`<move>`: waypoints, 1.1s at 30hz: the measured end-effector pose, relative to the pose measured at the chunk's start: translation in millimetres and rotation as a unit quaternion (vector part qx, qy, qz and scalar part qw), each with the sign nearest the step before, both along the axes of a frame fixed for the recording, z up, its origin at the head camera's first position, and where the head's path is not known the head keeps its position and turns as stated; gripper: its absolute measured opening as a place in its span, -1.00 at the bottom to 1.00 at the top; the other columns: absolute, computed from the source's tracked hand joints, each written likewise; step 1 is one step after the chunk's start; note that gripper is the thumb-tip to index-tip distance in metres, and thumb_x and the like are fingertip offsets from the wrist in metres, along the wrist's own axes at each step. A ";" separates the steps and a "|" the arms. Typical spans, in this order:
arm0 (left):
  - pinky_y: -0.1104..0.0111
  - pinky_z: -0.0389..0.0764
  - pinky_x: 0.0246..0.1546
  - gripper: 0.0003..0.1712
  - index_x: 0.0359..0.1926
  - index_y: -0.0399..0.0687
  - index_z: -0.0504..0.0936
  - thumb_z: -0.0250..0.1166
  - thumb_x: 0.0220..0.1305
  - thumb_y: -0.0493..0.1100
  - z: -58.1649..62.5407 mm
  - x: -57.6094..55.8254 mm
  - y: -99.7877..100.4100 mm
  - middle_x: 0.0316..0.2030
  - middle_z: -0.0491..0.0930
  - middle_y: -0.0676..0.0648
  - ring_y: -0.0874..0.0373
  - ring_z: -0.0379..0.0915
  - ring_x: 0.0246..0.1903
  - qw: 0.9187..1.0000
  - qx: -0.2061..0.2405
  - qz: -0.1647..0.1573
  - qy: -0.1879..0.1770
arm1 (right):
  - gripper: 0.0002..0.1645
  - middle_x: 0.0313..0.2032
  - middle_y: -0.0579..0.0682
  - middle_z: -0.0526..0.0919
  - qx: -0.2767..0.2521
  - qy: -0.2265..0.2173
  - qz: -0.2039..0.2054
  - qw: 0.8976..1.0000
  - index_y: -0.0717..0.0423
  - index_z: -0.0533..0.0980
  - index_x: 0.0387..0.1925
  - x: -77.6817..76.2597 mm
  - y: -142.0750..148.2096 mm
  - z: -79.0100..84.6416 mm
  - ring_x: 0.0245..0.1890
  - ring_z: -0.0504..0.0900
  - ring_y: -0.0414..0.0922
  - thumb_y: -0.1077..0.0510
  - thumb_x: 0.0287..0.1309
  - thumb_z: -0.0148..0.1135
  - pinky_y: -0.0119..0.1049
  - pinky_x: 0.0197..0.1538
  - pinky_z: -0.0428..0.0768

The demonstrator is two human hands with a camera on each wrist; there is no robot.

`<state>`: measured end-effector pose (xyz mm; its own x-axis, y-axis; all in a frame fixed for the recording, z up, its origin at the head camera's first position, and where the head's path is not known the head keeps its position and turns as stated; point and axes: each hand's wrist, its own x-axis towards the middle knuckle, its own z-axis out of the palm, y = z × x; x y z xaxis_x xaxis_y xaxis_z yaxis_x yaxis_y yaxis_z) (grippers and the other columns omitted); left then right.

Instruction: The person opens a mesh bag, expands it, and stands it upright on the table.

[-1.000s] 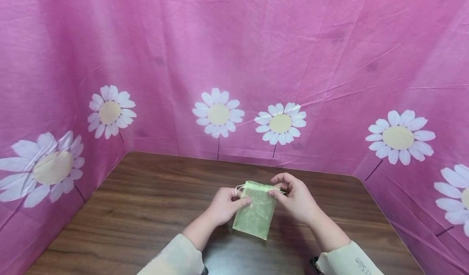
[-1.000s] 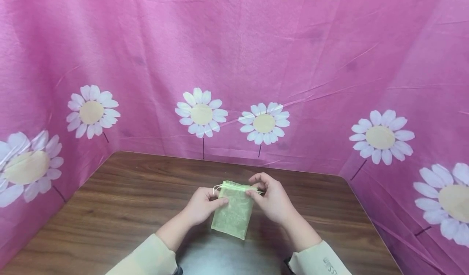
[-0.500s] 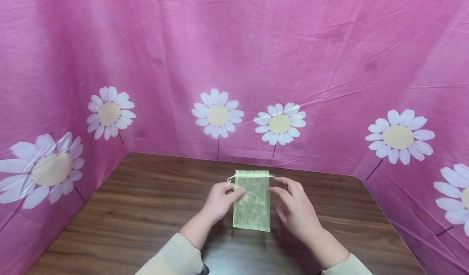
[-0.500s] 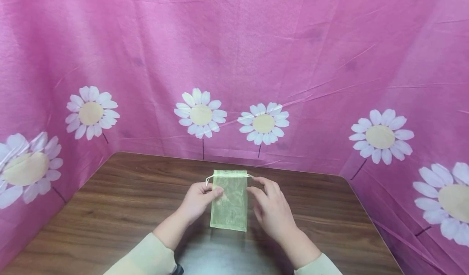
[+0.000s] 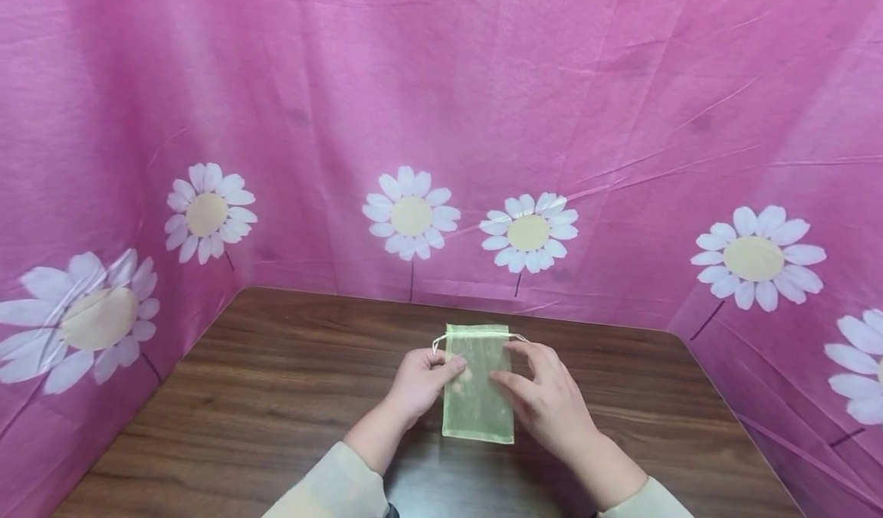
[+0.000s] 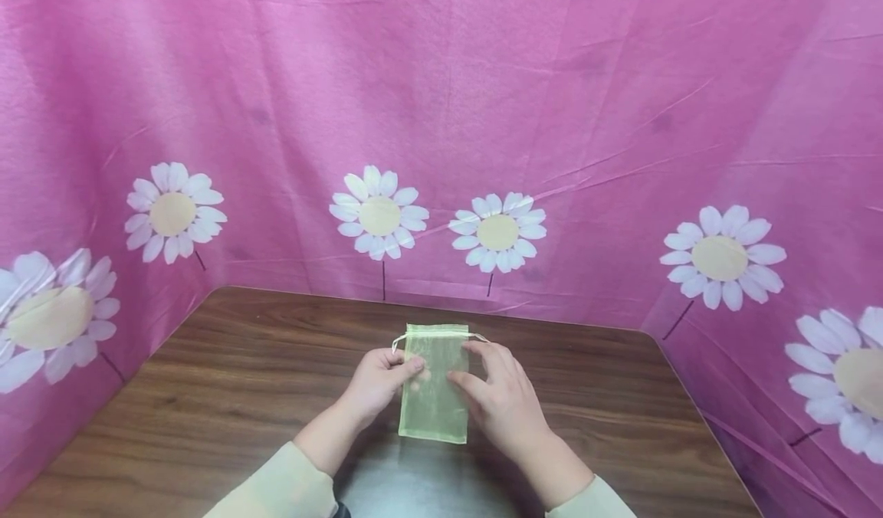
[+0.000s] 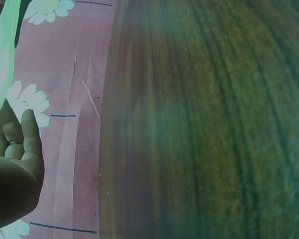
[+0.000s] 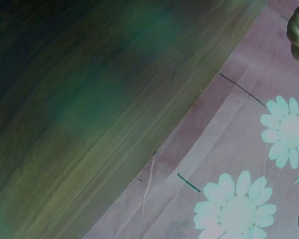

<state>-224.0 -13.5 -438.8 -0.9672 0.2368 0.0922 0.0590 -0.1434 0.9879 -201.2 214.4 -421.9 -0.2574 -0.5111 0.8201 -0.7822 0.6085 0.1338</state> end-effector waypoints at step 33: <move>0.38 0.70 -0.32 -0.87 -0.13 -0.34 0.66 0.38 0.31 -0.44 4.4 12.2 -17.9 -0.26 0.75 -0.25 0.19 0.63 -0.43 0.981 -0.111 0.033 0.158 | -0.87 -0.54 -0.09 0.70 -0.330 -0.548 -0.003 0.769 0.45 0.64 -0.23 8.8 4.8 23.6 -0.64 0.38 -0.34 0.36 0.35 0.34 -0.47 -0.54 0.36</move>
